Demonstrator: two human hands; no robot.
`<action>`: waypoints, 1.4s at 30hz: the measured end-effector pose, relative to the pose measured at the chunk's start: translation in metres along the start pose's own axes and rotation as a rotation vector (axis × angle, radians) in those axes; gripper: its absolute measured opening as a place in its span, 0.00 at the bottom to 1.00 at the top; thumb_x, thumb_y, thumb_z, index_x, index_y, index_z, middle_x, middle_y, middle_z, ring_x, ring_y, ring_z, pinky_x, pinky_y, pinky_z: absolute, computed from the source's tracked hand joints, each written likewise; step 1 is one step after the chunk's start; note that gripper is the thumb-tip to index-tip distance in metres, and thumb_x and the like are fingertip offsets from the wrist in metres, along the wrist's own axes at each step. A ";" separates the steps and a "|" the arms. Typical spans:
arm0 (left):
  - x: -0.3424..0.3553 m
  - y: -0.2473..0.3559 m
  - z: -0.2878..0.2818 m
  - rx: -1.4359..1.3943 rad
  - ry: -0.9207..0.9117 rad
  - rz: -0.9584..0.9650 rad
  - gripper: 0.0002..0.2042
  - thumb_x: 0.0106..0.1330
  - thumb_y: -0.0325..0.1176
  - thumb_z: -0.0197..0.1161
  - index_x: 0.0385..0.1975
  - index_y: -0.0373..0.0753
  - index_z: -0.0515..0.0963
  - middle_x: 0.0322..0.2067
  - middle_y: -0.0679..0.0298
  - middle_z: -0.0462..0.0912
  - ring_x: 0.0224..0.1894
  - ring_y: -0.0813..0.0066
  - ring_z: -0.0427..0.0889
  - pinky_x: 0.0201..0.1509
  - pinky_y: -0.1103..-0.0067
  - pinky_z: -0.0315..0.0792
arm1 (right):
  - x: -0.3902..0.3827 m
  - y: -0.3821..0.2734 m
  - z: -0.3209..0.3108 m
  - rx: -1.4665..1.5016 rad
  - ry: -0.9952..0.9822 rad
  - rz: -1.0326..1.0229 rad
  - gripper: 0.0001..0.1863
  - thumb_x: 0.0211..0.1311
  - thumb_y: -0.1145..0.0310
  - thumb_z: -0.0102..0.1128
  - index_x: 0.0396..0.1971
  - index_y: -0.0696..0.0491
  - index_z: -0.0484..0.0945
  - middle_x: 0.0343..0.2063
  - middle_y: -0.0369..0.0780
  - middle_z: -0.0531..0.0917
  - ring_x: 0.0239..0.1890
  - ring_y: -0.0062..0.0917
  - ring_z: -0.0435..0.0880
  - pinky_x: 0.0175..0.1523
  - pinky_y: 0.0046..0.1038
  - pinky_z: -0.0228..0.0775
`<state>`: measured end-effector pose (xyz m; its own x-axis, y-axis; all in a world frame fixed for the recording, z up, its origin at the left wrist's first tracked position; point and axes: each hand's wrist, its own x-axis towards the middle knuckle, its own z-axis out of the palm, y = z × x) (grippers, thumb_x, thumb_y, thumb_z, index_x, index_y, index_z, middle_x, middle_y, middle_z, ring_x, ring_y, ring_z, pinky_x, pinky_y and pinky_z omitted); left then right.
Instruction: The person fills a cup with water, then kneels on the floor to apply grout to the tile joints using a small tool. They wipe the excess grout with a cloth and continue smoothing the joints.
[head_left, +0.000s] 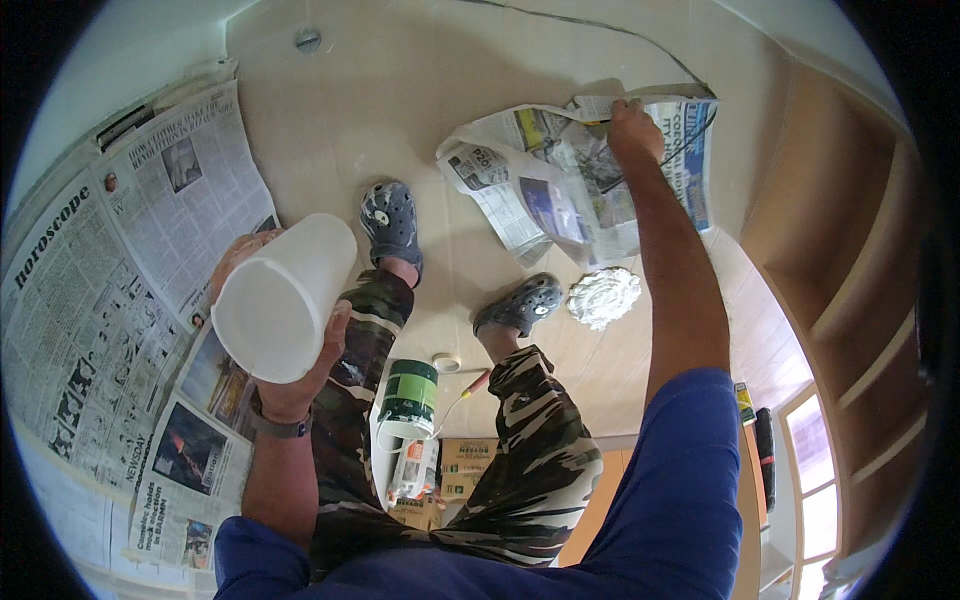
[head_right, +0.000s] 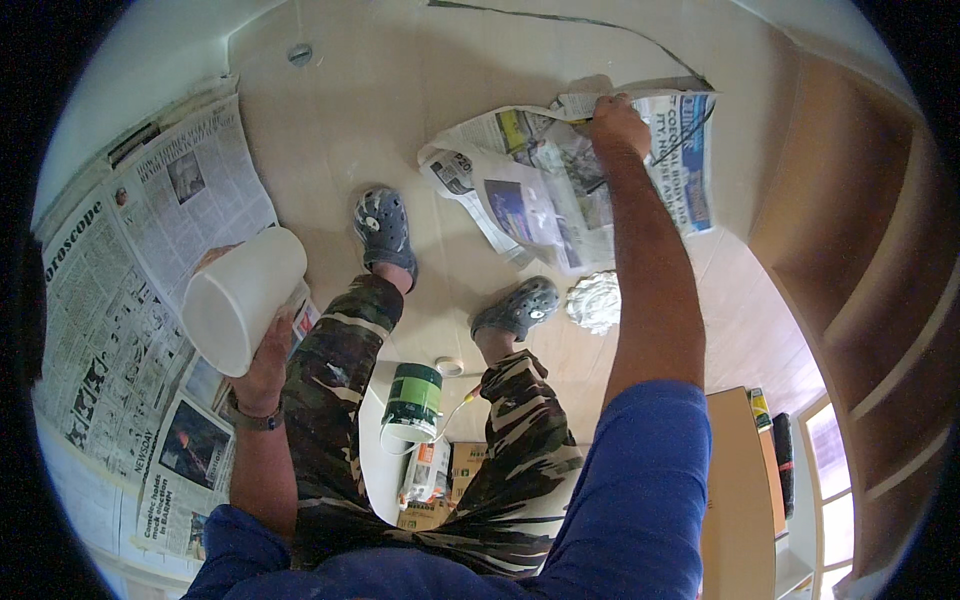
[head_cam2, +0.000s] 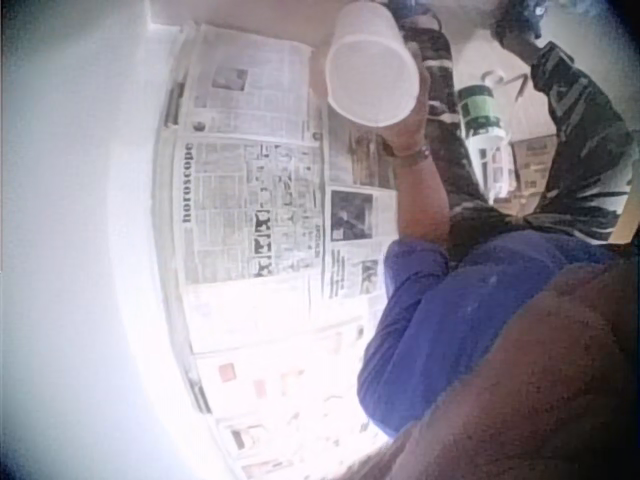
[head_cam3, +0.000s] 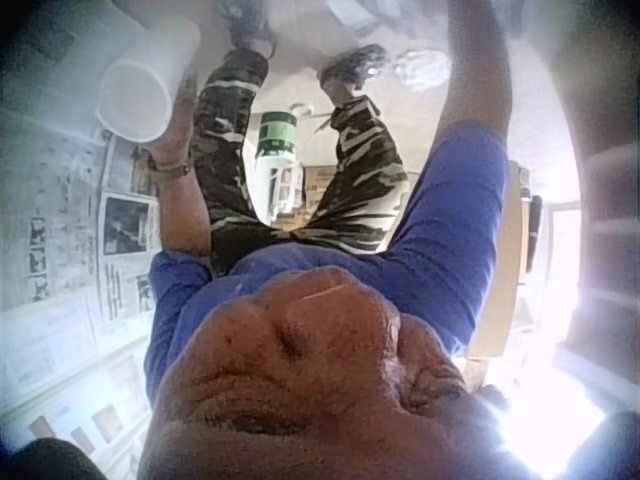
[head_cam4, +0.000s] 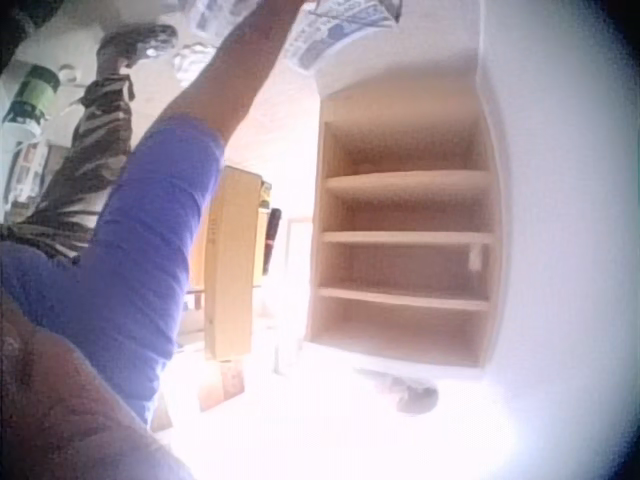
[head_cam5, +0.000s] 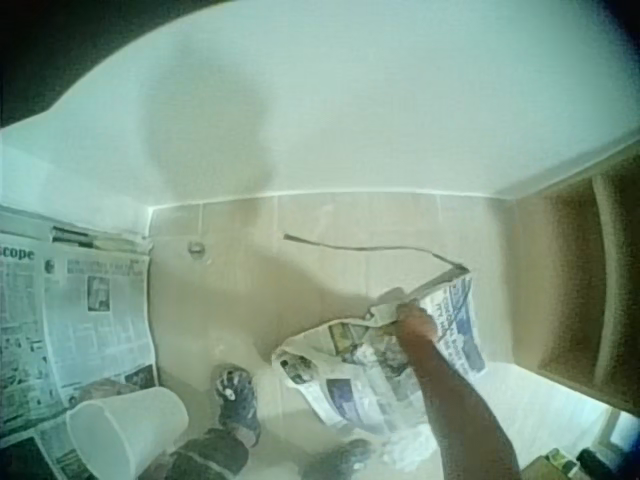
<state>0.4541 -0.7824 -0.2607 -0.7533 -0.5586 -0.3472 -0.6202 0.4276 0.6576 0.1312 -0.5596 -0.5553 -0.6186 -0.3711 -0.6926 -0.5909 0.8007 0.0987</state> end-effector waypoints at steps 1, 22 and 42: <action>0.000 0.000 0.002 0.035 0.038 -0.001 0.28 0.54 0.25 0.68 0.55 0.32 0.66 0.49 0.56 0.74 0.50 0.68 0.74 0.52 0.73 0.71 | -0.001 0.003 0.002 -0.016 0.001 -0.017 0.18 0.63 0.67 0.45 0.52 0.54 0.68 0.47 0.48 0.74 0.46 0.37 0.80 0.47 0.38 0.76; -0.128 0.220 -0.114 -0.236 -0.141 0.301 0.34 0.43 0.25 0.73 0.52 0.34 0.63 0.48 0.56 0.69 0.52 0.62 0.70 0.57 0.70 0.65 | -0.595 0.200 -0.133 0.564 -0.094 0.522 0.23 0.48 0.55 0.59 0.41 0.55 0.76 0.43 0.48 0.76 0.46 0.41 0.78 0.50 0.39 0.71; -0.169 0.462 -0.128 -0.430 -0.420 0.597 0.30 0.51 0.25 0.69 0.53 0.31 0.61 0.50 0.57 0.71 0.52 0.68 0.72 0.57 0.73 0.66 | -0.910 0.187 -0.041 1.176 0.195 1.333 0.22 0.43 0.56 0.59 0.31 0.61 0.80 0.35 0.54 0.80 0.39 0.45 0.80 0.45 0.41 0.72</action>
<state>0.3229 -0.5816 0.1871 -0.9995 0.0220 -0.0243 -0.0191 0.2119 0.9771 0.5621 -0.0918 0.1229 -0.4201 0.7678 -0.4838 0.8989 0.4254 -0.1055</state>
